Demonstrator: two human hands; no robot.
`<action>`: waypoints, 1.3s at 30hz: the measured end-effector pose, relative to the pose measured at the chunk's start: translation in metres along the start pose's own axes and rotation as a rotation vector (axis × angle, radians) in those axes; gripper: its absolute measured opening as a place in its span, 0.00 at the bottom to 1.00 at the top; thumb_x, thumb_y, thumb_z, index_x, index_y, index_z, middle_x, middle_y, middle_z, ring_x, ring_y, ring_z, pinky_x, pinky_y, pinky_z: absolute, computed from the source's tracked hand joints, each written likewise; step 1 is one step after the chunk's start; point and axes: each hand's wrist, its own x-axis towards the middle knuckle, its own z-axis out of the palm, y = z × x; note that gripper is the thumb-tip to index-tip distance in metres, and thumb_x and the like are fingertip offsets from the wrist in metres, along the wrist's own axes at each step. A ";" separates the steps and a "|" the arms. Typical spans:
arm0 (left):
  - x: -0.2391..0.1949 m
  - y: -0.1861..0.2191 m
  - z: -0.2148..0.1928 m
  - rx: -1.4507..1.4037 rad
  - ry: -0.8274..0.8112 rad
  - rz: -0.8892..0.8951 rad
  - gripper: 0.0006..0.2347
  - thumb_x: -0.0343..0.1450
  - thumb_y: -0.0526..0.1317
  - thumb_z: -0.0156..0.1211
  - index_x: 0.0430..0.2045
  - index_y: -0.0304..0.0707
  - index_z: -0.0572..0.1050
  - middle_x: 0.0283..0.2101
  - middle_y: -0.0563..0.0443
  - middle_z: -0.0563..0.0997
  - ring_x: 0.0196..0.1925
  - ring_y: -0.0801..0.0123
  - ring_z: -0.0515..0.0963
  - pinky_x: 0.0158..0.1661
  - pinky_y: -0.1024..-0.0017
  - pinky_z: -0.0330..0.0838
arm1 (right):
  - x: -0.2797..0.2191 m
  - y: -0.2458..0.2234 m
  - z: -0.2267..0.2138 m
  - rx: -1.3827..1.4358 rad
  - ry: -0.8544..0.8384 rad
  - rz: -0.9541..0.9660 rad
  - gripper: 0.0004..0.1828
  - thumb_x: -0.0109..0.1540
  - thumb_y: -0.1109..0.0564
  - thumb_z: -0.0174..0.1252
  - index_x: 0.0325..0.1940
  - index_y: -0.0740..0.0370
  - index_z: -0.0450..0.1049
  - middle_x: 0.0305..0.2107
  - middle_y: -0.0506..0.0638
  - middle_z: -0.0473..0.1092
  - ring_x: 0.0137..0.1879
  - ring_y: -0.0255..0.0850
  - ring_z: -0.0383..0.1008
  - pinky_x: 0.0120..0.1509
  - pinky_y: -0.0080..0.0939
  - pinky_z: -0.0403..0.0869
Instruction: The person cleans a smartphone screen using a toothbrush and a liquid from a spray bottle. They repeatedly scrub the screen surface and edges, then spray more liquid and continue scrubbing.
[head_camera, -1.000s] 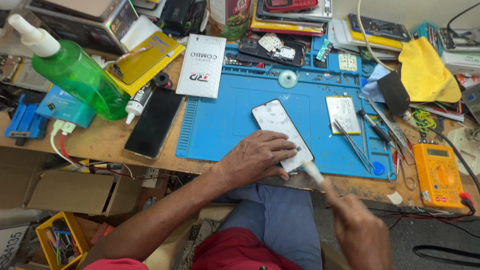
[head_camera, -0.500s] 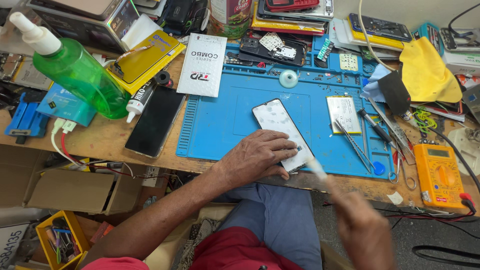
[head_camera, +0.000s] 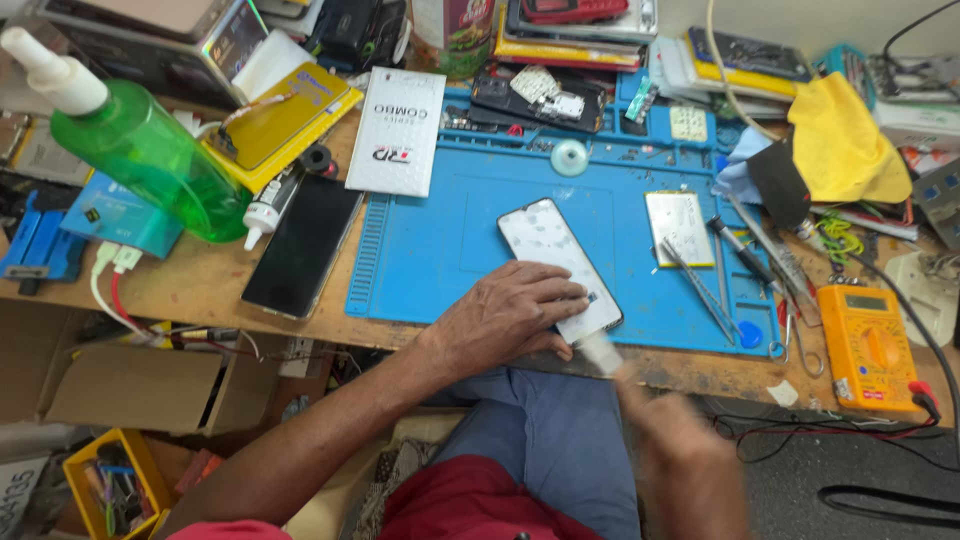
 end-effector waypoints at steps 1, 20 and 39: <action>0.002 -0.001 -0.001 0.002 0.000 -0.004 0.25 0.64 0.54 0.66 0.52 0.39 0.78 0.59 0.53 0.79 0.66 0.61 0.72 0.64 0.61 0.66 | 0.003 0.003 0.000 -0.051 -0.039 0.019 0.34 0.59 0.65 0.56 0.64 0.31 0.72 0.26 0.52 0.70 0.29 0.48 0.77 0.36 0.52 0.77; 0.002 -0.001 0.002 0.052 -0.007 0.019 0.24 0.65 0.53 0.66 0.52 0.40 0.78 0.59 0.52 0.79 0.66 0.60 0.72 0.65 0.61 0.65 | 0.091 -0.009 -0.012 -0.339 -0.362 0.078 0.32 0.67 0.57 0.50 0.75 0.34 0.59 0.29 0.51 0.71 0.24 0.46 0.77 0.30 0.50 0.79; 0.000 0.001 -0.001 0.070 0.014 0.040 0.24 0.66 0.54 0.63 0.53 0.39 0.78 0.56 0.51 0.79 0.66 0.60 0.73 0.66 0.61 0.66 | 0.102 0.002 0.009 -0.311 -0.266 0.052 0.33 0.64 0.55 0.53 0.72 0.29 0.60 0.33 0.52 0.72 0.33 0.55 0.78 0.37 0.57 0.77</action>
